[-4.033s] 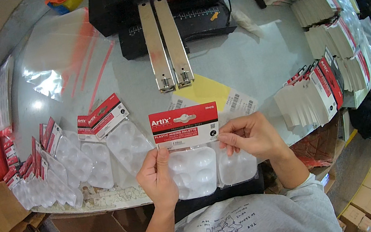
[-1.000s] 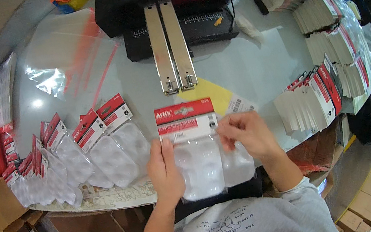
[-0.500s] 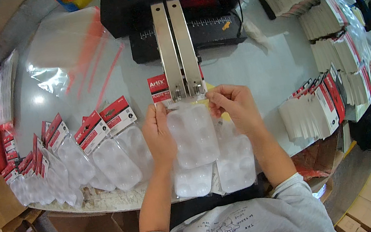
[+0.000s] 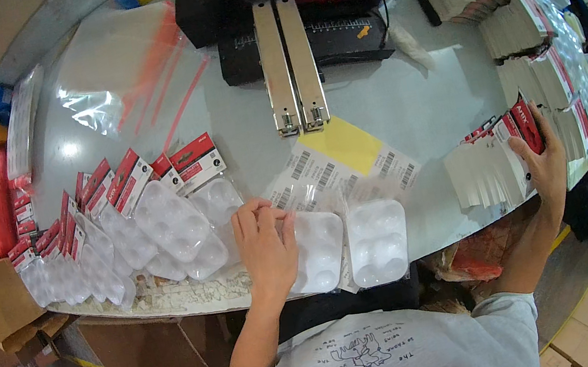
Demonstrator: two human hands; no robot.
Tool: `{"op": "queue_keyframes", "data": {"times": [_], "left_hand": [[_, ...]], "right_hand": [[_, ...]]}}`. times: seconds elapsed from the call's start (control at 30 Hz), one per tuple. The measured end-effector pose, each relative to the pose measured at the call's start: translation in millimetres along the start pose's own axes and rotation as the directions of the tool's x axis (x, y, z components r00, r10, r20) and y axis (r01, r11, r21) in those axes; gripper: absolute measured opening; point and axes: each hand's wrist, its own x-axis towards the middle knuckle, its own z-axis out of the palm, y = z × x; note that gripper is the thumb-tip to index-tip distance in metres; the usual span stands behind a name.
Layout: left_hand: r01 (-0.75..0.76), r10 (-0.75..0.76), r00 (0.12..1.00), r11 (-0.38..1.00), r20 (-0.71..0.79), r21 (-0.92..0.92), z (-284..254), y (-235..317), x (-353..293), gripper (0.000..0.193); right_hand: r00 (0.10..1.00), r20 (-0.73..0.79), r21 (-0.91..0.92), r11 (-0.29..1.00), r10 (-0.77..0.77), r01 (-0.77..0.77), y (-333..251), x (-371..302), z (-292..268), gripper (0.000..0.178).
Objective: The person packs white plastic mixing palettes into clear plastic bags, attaches red Artix labels, and uses a heat-sealing machine to close each bag. The sealed packages are stacked on the table and placed into a cardboard box.
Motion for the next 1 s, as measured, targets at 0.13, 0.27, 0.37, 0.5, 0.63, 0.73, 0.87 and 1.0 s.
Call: {"op": "queue_keyframes", "data": {"times": [0.13, 0.27, 0.37, 0.5, 0.63, 0.73, 0.87, 1.0], "left_hand": [[0.041, -0.045, 0.999, 0.96, -0.007, -0.277, -11, 1, 7, 0.014], [0.412, -0.255, 0.909, 0.438, 0.329, -0.799, -37, 25, 2, 0.014], [0.501, -0.22, 0.863, 0.263, 0.454, -0.825, -52, 42, -1, 0.013], [0.491, -0.156, 0.871, 0.333, 0.467, -0.805, -57, 53, -3, 0.014], [0.459, -0.226, 0.888, 0.499, 0.401, -0.735, -50, 50, -3, 0.014], [0.377, -0.219, 0.925, 0.625, 0.31, -0.683, -42, 47, -5, 0.013], [0.321, -0.2, 0.946, 0.692, 0.256, -0.647, -40, 46, -9, 0.013], [0.276, -0.297, 0.95, 0.668, 0.093, -0.691, -42, 43, -5, 0.017]], "right_hand": [[0.961, -0.09, -0.219, 0.936, 0.26, -0.274, -57, 5, -4, 0.049], [0.997, -0.046, 0.176, 0.983, 0.068, -0.059, -130, -28, 22, 0.051], [0.856, 0.418, 0.368, 0.918, -0.305, 0.147, -169, -40, 63, 0.051], [0.718, 0.661, 0.371, 0.927, -0.217, -0.061, -190, -29, 107, 0.043], [0.653, 0.721, 0.404, 0.907, -0.233, -0.123, -195, -25, 116, 0.037], [0.612, 0.75, 0.322, 0.947, -0.252, -0.006, -194, -26, 116, 0.037], [0.574, 0.737, 0.351, 0.928, -0.356, 0.125, -182, -23, 117, 0.038], [0.675, 0.683, 0.414, 0.909, -0.278, -0.045, -165, -23, 118, 0.038]]}}
